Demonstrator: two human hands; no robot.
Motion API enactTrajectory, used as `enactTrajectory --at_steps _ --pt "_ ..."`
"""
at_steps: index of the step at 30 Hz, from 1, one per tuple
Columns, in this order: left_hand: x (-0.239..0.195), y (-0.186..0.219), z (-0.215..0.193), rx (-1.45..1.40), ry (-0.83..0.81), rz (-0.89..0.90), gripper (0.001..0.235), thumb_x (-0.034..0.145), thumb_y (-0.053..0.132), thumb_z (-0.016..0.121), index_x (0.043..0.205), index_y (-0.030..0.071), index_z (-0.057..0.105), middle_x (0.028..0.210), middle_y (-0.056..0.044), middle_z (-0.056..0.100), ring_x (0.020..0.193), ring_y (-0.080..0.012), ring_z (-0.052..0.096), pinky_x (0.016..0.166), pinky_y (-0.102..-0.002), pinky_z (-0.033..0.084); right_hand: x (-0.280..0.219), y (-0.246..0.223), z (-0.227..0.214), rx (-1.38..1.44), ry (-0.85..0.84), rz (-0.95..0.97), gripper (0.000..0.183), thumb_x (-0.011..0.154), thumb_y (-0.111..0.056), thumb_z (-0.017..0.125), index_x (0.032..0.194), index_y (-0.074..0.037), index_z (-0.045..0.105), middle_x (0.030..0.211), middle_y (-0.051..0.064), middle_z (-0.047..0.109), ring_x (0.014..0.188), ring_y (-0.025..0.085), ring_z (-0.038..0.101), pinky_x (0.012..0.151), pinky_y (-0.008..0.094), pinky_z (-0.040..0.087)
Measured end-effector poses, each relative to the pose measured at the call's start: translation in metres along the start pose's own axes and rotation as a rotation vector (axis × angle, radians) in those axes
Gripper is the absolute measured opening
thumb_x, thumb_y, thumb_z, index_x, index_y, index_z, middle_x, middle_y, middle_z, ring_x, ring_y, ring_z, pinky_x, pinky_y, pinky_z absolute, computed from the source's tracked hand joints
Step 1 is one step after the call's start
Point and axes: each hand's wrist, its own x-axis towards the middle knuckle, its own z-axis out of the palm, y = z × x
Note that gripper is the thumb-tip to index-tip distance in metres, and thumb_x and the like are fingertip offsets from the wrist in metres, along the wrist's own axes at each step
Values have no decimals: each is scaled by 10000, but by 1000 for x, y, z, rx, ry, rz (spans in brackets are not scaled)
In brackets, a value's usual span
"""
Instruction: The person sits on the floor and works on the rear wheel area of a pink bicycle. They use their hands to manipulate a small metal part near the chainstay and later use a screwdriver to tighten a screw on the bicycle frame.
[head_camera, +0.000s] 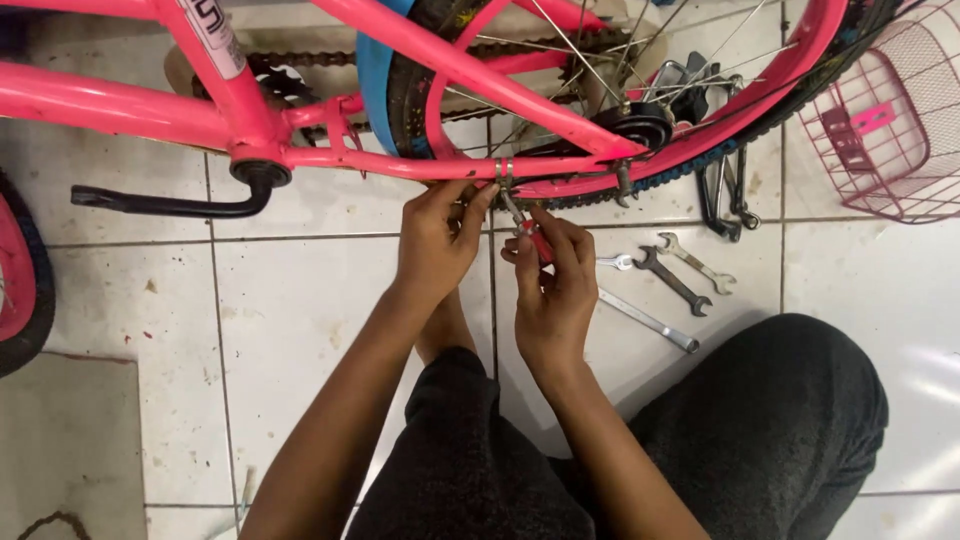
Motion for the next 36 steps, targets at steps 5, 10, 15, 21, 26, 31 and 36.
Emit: enactTrajectory --at_steps 5,10,15,21,26,31,36 --pt "-1 -6 0 -77 -12 -49 155 1023 52 652 1140 -28 717 661 -90 633 418 -102 553 389 -245 430 -7 2 5 -134 23 -16 310 1054 -66 577 1341 50 598 1177 179 517 936 308 727 763 413 687" --pt "2 -8 -4 -38 -51 -31 164 1034 86 644 1115 -39 710 642 -104 633 398 -138 560 379 -270 424 -6 -6 6 -316 30 -82 330 1056 -72 605 1371 27 609 1193 231 566 949 364 721 651 380 689" --pt "2 -8 -1 -84 -27 -95 117 1016 87 669 1029 -7 737 610 -69 626 412 -98 510 390 -254 402 -3 0 2 -569 17 -271 286 1023 -145 680 1262 10 695 888 156 722 645 243 718 420 285 595" --pt "0 -9 1 -50 -13 -66 104 1019 81 668 1026 9 742 632 -100 639 439 -104 515 408 -261 408 6 -24 0 -831 16 -334 280 1038 -231 671 1252 -60 733 866 105 719 610 252 715 459 366 578" --pt "0 -10 2 -87 -12 -86 96 1014 73 673 1004 4 740 624 -80 628 451 -93 495 412 -240 388 8 -30 7 -761 -55 -122 297 1071 -265 577 1237 -51 698 819 103 692 651 291 731 491 401 582" --pt "-1 -7 2 -72 -1 -95 94 1002 83 694 1018 8 749 613 -71 614 449 -89 482 403 -246 379 2 -15 19 -411 -157 312 313 1100 -301 406 1380 -161 405 726 71 592 565 301 641 492 423 521" --pt "-2 -12 3 -67 8 -86 90 1006 87 692 1021 29 759 598 -43 596 460 -67 484 411 -226 371 18 -43 18 690 0 919 268 1108 -393 421 1038 -136 396 713 -45 311 529 68 281 406 184 195"
